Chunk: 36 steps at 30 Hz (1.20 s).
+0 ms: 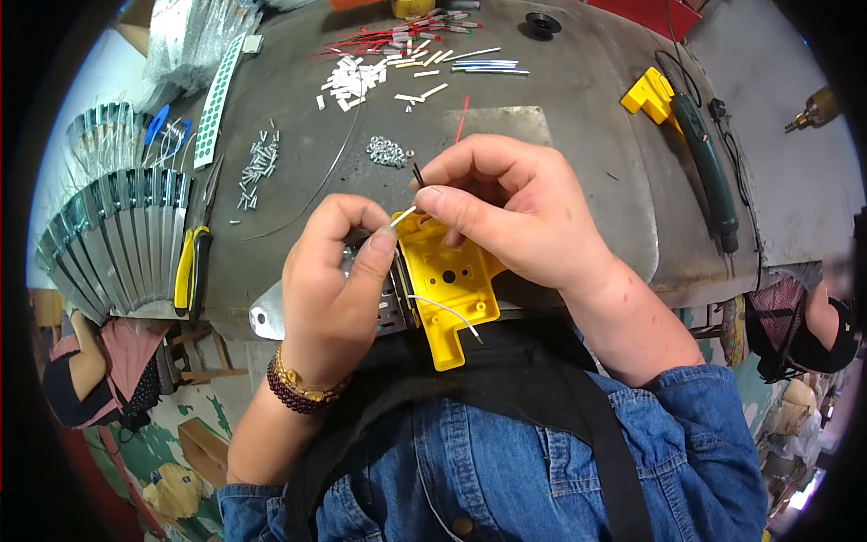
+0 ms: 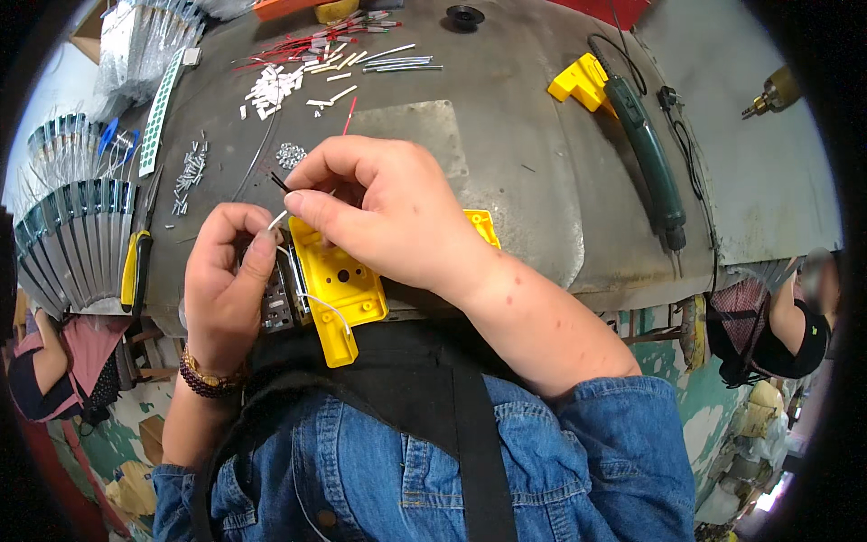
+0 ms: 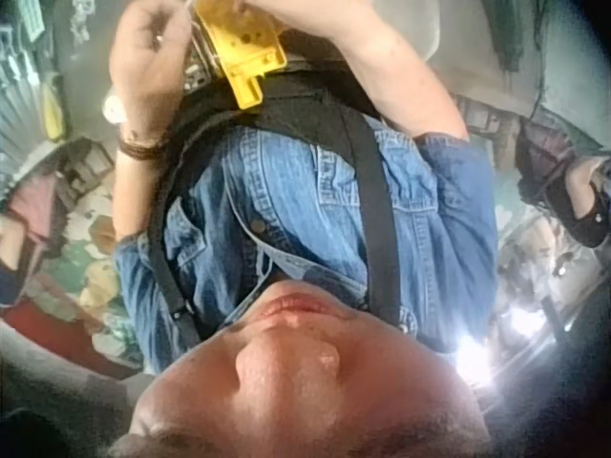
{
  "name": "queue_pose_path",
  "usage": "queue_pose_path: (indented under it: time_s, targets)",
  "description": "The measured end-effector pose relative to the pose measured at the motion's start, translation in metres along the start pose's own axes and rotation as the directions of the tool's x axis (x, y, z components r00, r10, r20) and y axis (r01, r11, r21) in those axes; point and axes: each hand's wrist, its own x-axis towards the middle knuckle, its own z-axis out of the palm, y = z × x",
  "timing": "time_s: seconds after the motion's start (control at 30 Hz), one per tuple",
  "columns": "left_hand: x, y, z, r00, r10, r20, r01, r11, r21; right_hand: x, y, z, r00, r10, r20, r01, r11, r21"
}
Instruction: Assembling and soldering internal wiring components into a yellow power tool housing.
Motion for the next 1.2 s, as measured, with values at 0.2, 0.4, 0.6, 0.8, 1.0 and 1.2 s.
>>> queue_pose_path:
  time_s: [0.2,0.4,0.6,0.8,1.0,1.2]
  targets:
    - [-0.001,0.001,0.001,0.996,-0.086,0.023,0.089,0.960,-0.265,-0.004,-0.002,0.001,1.000,0.007,0.023,-0.006,0.999,-0.038]
    - [0.002,0.006,0.003,0.995,-0.087,0.038,0.095,0.942,-0.321,-0.002,0.001,0.005,0.995,-0.047,0.091,0.053,0.996,-0.068]
    - [0.002,0.011,0.006,0.998,-0.064,-0.020,0.056,0.955,-0.292,0.000,-0.005,0.009,0.994,-0.039,0.104,0.057,0.983,-0.173]
    - [0.002,0.013,0.007,0.994,-0.100,-0.044,0.085,0.961,-0.264,0.000,-0.007,0.008,0.994,0.018,0.108,0.007,0.975,-0.222]
    - [0.002,0.006,0.006,0.997,0.009,-0.082,-0.024,0.982,-0.190,-0.002,-0.006,0.007,0.992,-0.059,0.114,0.084,0.971,-0.226]
    - [0.003,0.004,0.009,0.987,0.086,-0.137,-0.093,0.995,-0.047,-0.002,-0.006,0.006,0.993,-0.037,0.111,0.057,0.982,-0.178]
